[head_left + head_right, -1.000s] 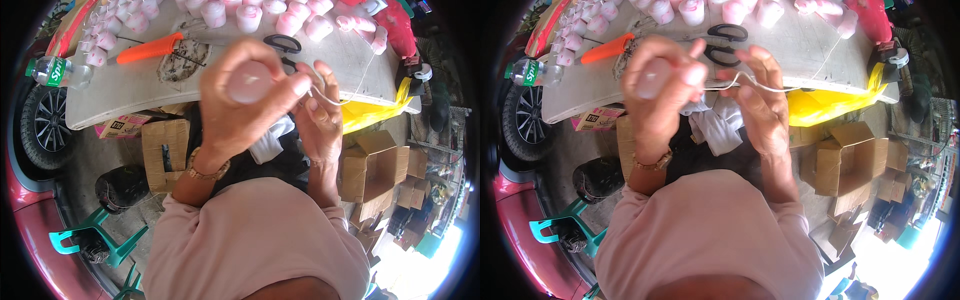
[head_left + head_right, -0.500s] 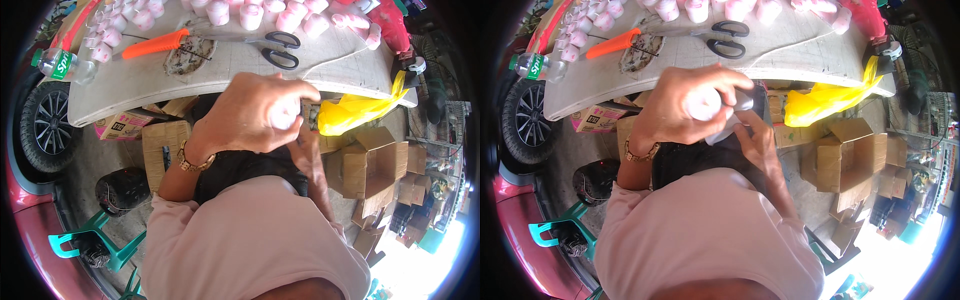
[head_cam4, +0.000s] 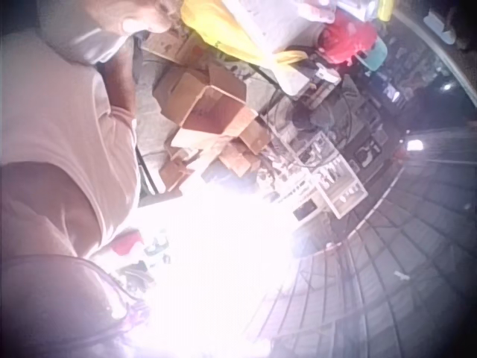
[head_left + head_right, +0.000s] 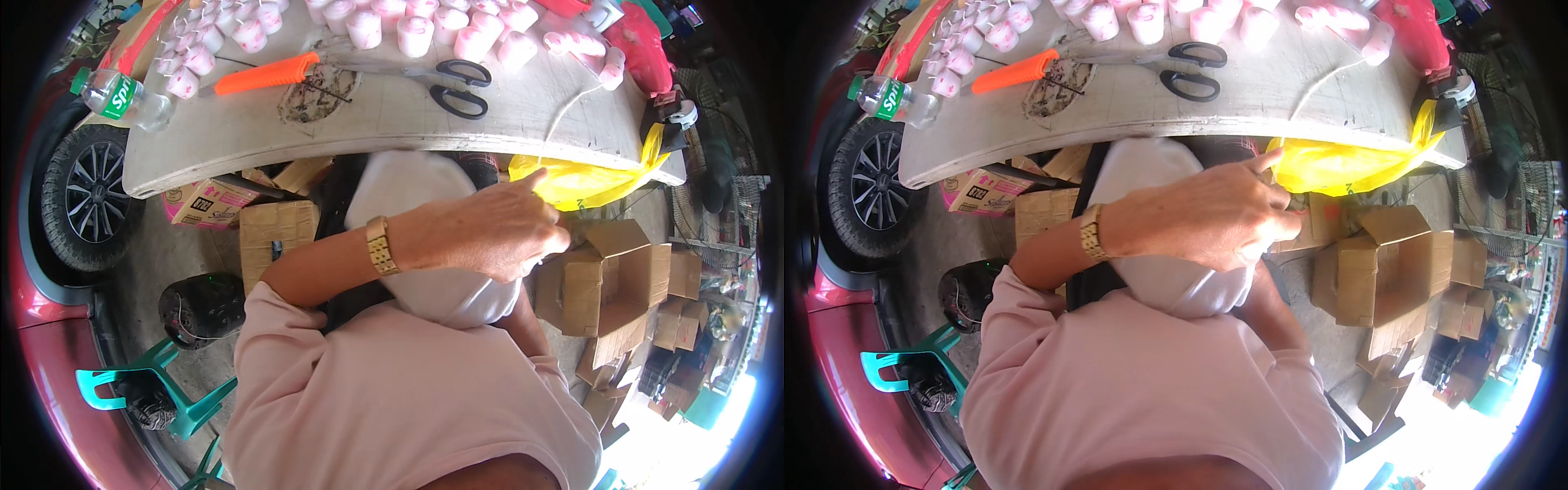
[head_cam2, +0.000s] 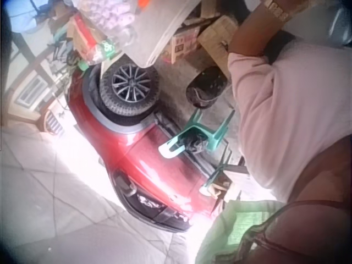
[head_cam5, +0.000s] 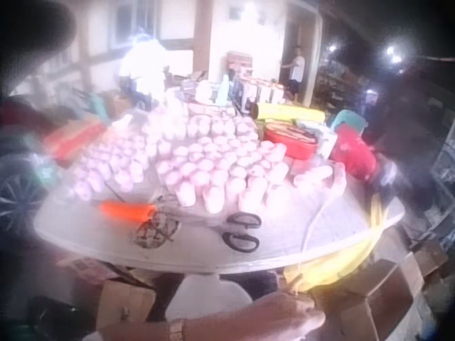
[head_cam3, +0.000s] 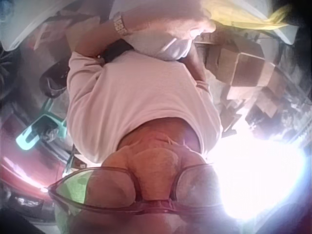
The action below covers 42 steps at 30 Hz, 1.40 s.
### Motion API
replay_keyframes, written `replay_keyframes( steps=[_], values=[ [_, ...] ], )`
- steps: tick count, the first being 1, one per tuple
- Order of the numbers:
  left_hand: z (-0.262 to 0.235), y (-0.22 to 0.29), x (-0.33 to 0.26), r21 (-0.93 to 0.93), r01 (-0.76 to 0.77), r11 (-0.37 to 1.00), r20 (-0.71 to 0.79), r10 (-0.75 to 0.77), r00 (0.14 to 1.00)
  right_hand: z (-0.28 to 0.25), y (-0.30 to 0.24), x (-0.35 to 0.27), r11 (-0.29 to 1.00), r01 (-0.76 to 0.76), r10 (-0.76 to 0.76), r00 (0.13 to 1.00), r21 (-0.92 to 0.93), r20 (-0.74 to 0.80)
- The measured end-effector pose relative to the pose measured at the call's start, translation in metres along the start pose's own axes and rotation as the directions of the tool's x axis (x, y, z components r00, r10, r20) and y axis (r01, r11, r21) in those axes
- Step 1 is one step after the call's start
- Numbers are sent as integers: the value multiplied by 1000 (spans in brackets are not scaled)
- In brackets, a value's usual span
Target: The person inserts wicks into small pink and white cylindrical candles, wipes them with a cloth, and uses scissors to trim the wicks. The person handles the candles one at a time and places finished units on the table.
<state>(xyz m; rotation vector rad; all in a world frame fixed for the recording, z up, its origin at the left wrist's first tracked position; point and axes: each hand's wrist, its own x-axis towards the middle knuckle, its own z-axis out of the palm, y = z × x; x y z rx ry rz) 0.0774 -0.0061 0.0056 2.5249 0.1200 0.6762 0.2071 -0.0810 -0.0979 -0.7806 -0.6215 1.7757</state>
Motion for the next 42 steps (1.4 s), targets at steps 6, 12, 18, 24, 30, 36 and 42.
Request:
replay_keyframes(
  steps=[6,12,18,24,30,36,42],
  values=[
    [-7,-3,-24,-258,138,956,-420,-240,875,23,6,14,989,109,-117,990,-100,-82],
    [-6,16,-53,-329,109,938,-672,-314,671,30,10,23,966,148,-169,982,-214,-85],
    [16,16,-61,-496,52,867,-800,-479,361,38,8,24,832,182,-239,970,-523,-43],
    [17,14,-62,-557,19,830,-764,-521,380,49,6,22,898,329,-372,923,-292,-103],
    [5,18,-63,-547,-27,837,-780,-498,378,49,7,33,963,222,-236,969,-152,-79],
    [-7,11,-76,12,373,928,-855,-184,486,62,9,33,987,-17,23,999,162,-37],
    [2,23,-96,29,573,819,-826,-303,475,75,8,30,899,-186,201,980,396,3]
  ],
)
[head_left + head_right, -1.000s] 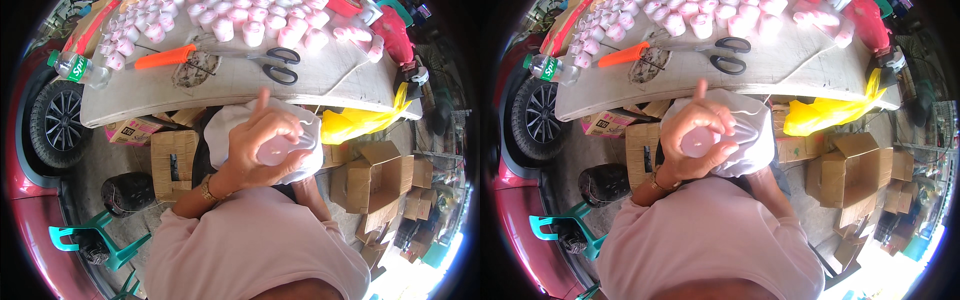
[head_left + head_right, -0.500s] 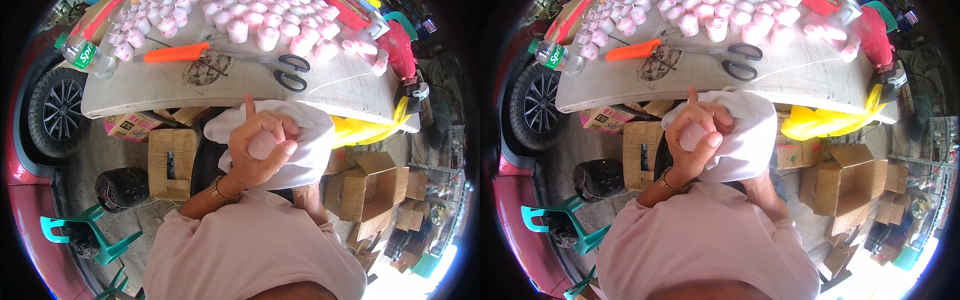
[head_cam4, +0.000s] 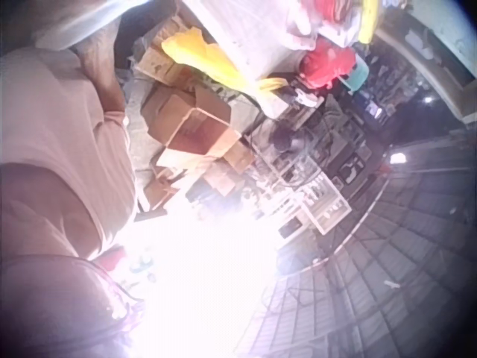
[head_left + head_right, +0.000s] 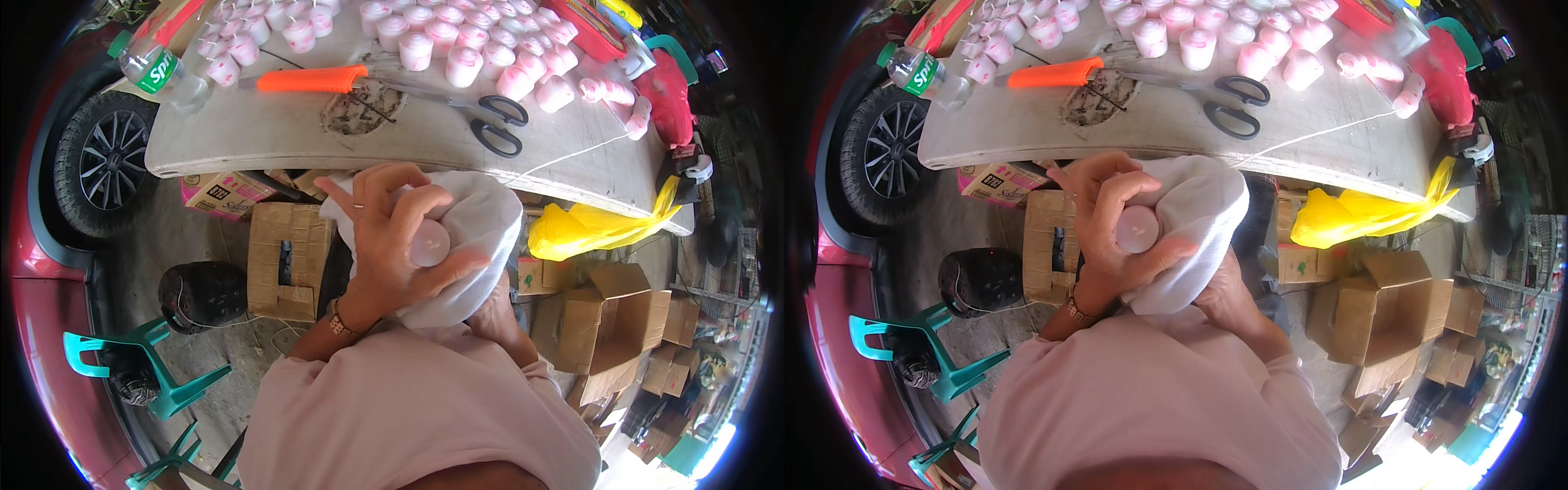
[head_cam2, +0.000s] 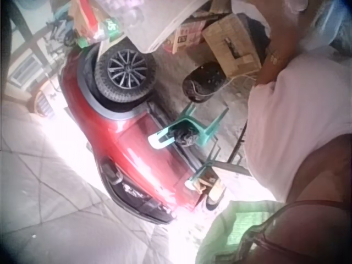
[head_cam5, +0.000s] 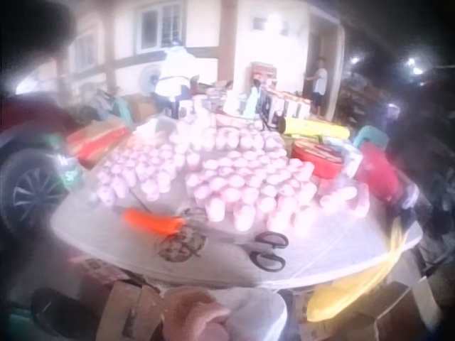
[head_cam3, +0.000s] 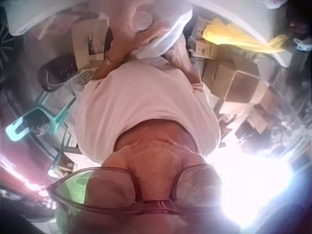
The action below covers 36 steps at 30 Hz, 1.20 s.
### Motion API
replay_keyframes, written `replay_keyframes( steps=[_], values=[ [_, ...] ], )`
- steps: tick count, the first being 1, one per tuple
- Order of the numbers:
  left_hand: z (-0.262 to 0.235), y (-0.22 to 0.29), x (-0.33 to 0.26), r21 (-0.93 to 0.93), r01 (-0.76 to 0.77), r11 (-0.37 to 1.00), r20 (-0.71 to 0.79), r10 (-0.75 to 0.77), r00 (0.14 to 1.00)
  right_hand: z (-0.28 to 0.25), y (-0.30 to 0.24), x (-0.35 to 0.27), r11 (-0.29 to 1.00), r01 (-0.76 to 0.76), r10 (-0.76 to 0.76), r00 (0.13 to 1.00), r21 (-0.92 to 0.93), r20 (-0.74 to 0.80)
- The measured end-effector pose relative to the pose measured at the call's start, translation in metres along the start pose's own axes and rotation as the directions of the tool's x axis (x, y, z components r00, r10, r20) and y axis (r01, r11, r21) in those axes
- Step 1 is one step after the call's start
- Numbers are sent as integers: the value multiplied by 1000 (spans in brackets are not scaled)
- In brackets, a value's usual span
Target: The person inserts wicks into small pink and white cylindrical candles, wipes them with a cloth, and uses scissors to trim the wicks. The person handles the candles one at a time and places finished units on the table.
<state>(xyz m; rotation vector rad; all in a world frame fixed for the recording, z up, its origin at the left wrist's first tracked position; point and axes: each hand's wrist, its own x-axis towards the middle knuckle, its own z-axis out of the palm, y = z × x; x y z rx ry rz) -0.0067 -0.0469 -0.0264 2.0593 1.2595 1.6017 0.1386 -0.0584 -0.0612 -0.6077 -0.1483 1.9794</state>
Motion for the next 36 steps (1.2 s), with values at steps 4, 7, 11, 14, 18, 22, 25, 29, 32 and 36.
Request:
replay_keyframes(
  steps=[4,7,11,14,18,22,25,29,32,36],
  values=[
    [0,-10,-5,-144,63,988,12,-62,998,2,3,1,943,145,-149,989,-300,9],
    [9,-15,-4,-376,71,924,-71,-105,992,5,3,0,555,300,-333,935,-776,124],
    [20,-11,4,-775,176,606,-91,-384,919,11,-2,-8,318,297,-406,901,-901,153],
    [27,3,9,-903,168,396,-59,-501,863,15,0,-7,537,356,-452,887,-765,96],
    [35,16,16,-892,156,425,-81,-489,868,11,3,3,688,442,-472,875,-576,107],
    [39,19,21,-936,148,318,-26,-483,875,2,1,12,747,469,-470,874,-472,125],
    [42,21,24,-967,169,192,54,-491,869,-3,-2,15,764,471,-467,875,-441,126],
    [44,24,26,-974,224,34,169,-547,820,-5,-5,16,770,474,-464,875,-427,134],
    [44,25,27,-910,363,201,194,-567,801,-6,-7,16,774,470,-462,877,-425,127],
    [45,23,31,-827,242,507,7,-422,907,-8,-10,18,772,472,-471,874,-426,116]
  ],
)
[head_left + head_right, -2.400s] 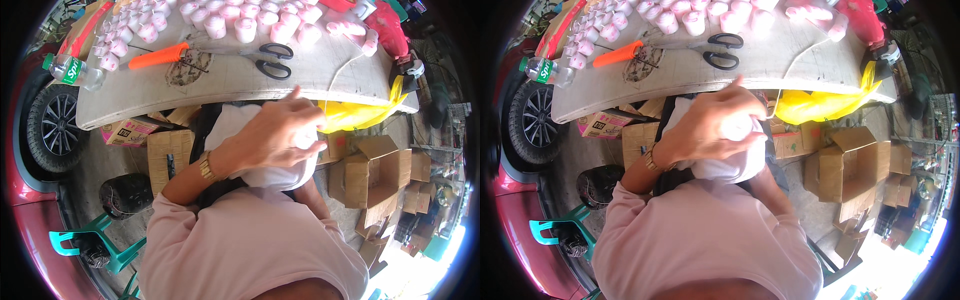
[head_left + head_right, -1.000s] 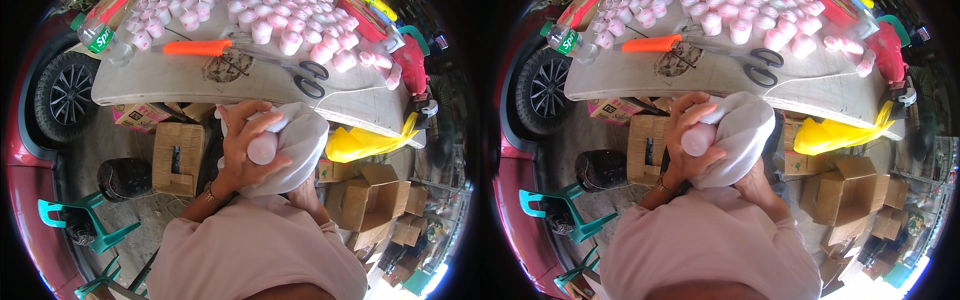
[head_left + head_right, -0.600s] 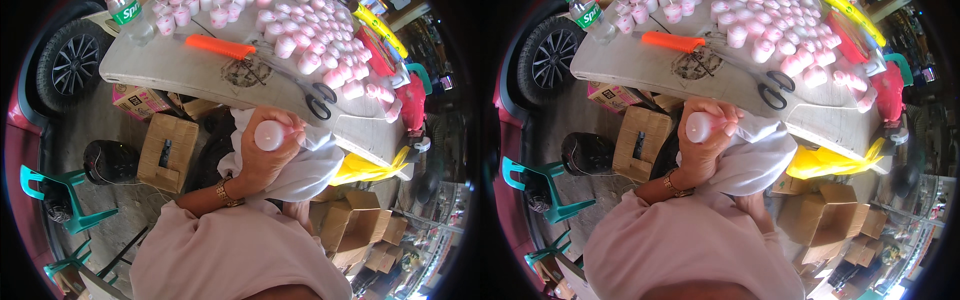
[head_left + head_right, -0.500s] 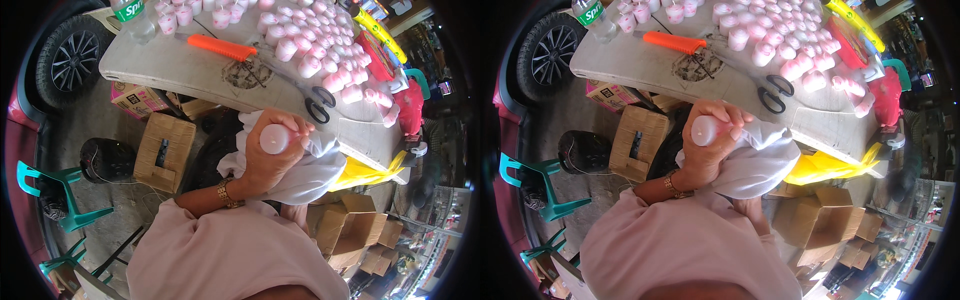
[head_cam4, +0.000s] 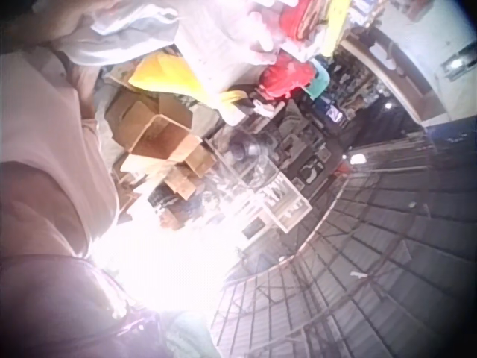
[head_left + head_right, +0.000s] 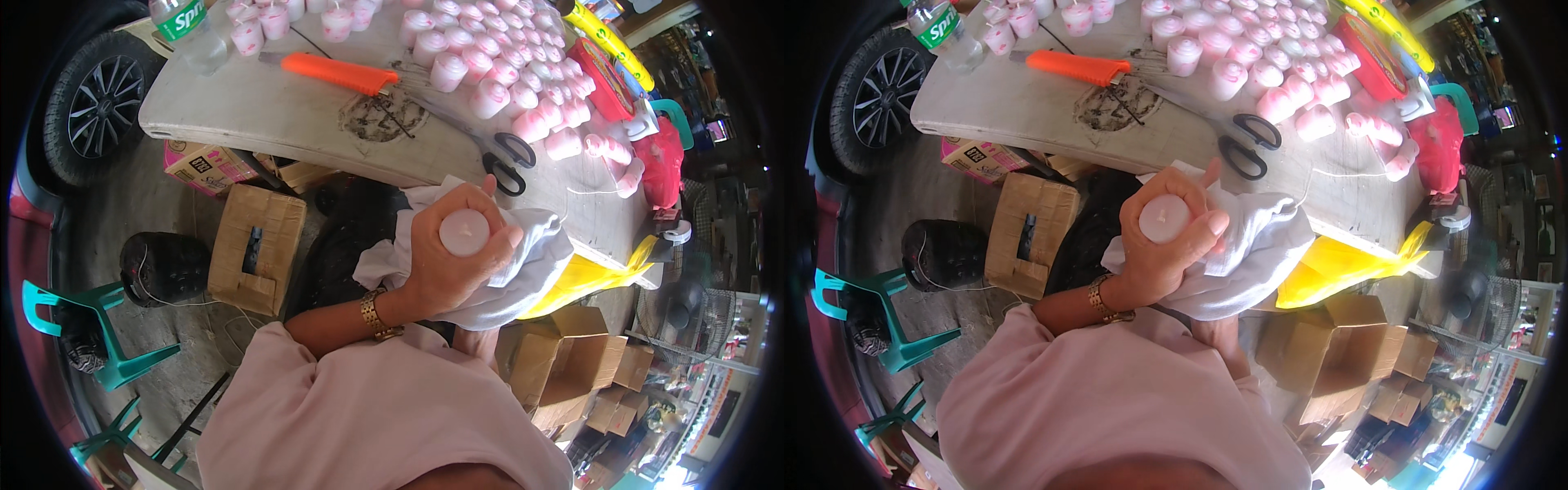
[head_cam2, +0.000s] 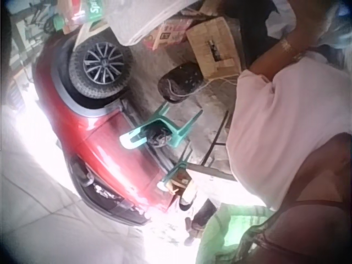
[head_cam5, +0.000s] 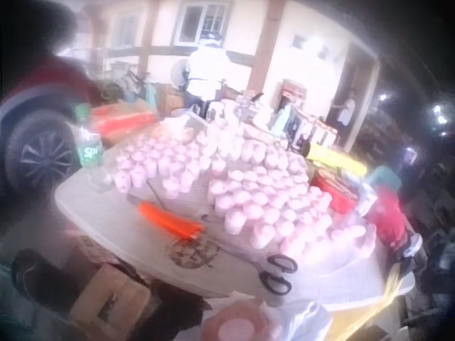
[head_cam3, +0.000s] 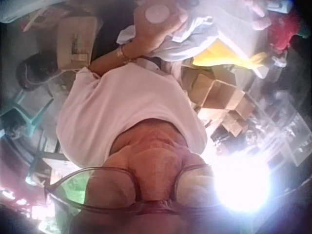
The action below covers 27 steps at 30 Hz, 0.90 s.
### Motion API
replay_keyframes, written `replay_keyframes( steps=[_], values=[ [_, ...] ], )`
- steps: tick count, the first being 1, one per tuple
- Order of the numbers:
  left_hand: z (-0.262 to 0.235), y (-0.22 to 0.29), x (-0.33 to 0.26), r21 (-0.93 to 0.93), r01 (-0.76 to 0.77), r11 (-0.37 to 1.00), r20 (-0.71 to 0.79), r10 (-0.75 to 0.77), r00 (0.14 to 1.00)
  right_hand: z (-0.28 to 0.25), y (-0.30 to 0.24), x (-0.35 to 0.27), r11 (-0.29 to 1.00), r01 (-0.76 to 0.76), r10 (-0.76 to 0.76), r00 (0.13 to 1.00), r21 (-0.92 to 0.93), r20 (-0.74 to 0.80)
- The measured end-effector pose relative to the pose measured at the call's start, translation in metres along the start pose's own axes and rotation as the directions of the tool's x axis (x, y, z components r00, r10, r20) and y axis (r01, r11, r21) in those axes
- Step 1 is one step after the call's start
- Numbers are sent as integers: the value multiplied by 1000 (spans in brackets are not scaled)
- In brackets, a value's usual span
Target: The person inserts wicks into small pink and white cylindrical candles, wipes them with a cloth, and uses scissors to trim the wicks. The person handles the candles one at a time and places finished units on the table.
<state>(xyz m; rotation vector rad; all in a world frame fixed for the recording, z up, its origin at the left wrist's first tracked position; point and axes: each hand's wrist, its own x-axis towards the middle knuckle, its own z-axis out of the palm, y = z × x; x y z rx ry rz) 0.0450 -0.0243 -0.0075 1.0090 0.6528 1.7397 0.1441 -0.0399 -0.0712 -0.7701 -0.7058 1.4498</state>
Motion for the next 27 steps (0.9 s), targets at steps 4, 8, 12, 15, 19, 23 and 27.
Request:
replay_keyframes(
  steps=[4,8,12,15,19,23,27],
  values=[
    [4,-1,2,2,-36,999,43,36,998,-4,-2,2,1000,4,-4,1000,1,-9],
    [7,-3,3,31,-18,999,65,16,998,-7,-5,2,1000,12,-12,1000,-8,-18],
    [9,-6,4,43,-15,999,50,12,999,-9,-8,2,1000,14,-15,1000,-10,-26],
    [9,-8,4,62,-6,998,52,3,999,-11,-9,2,1000,21,-21,999,-17,-32],
    [8,-7,4,79,12,997,68,-17,998,-14,-10,1,999,19,-20,999,-29,-34],
    [7,-7,5,103,41,994,79,-49,996,-15,-10,0,999,24,-25,999,-26,-41],
    [6,-8,6,114,43,993,95,-54,994,-16,-10,0,999,23,-25,999,-38,-47]
  ],
)
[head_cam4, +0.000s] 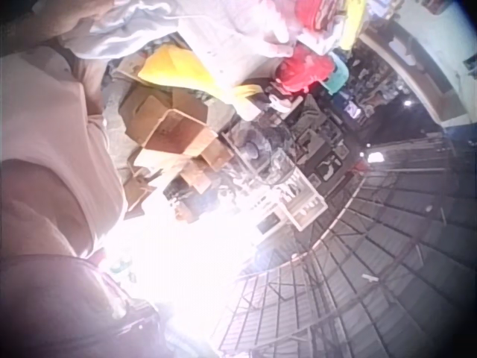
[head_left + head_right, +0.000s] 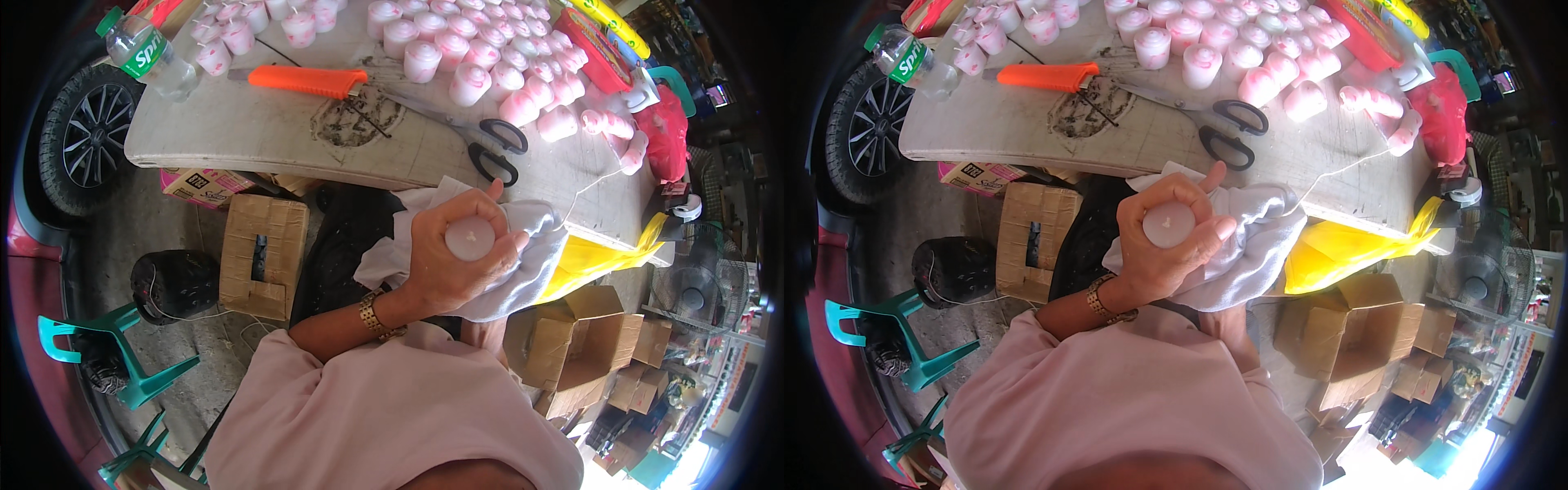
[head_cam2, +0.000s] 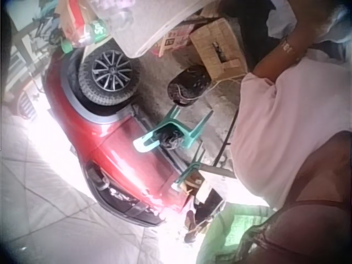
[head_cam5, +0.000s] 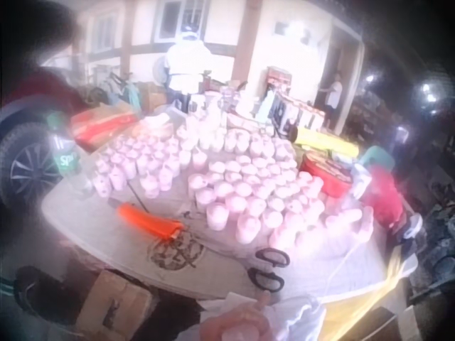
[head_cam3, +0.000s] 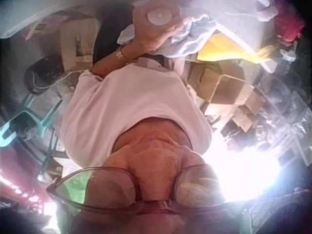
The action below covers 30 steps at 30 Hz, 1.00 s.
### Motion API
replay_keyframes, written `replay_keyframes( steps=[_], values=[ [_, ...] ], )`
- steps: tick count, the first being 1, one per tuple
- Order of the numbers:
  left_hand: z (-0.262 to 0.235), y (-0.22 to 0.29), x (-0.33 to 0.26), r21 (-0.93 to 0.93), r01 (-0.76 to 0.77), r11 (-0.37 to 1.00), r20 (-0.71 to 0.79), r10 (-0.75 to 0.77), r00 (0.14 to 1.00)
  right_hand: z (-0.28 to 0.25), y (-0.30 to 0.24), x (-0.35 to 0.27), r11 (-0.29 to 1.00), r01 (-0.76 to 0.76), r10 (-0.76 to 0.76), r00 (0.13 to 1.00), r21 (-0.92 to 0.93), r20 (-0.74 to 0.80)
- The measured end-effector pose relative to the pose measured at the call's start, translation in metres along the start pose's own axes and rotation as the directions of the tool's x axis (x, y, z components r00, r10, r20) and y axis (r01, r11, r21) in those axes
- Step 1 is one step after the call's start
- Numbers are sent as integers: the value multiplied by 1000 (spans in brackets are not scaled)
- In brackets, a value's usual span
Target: The person inserts wicks into small pink and white cylindrical candles, wipes them with a cloth, and uses scissors to trim the wicks. The person handles the candles one at a time and places finished units on the table.
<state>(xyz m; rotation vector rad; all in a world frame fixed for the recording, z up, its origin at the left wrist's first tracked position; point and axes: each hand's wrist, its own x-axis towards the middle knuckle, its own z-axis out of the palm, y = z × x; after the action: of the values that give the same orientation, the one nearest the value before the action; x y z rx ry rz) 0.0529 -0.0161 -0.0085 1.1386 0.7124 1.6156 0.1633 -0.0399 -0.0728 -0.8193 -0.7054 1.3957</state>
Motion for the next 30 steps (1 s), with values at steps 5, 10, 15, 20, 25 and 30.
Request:
replay_keyframes(
  steps=[5,10,15,20,25,30],
  values=[
    [0,-1,1,17,3,1000,13,-3,1000,-2,2,0,1000,-8,8,1000,-7,-7],
    [-2,-3,3,28,3,1000,26,-3,1000,-6,1,-4,999,-26,25,1000,-39,-11],
    [-18,1,10,-9,181,983,66,-180,982,-18,-7,-18,986,-74,77,997,-147,11],
    [-37,9,10,22,45,999,81,-47,996,-44,-23,-36,880,-208,277,955,-426,107],
    [-42,4,5,-53,-2,999,122,9,993,-46,-65,-51,-360,225,483,875,-905,25],
    [-34,-4,-7,-22,60,998,114,-57,992,-10,-117,-30,-296,209,-242,928,-932,285]
  ],
)
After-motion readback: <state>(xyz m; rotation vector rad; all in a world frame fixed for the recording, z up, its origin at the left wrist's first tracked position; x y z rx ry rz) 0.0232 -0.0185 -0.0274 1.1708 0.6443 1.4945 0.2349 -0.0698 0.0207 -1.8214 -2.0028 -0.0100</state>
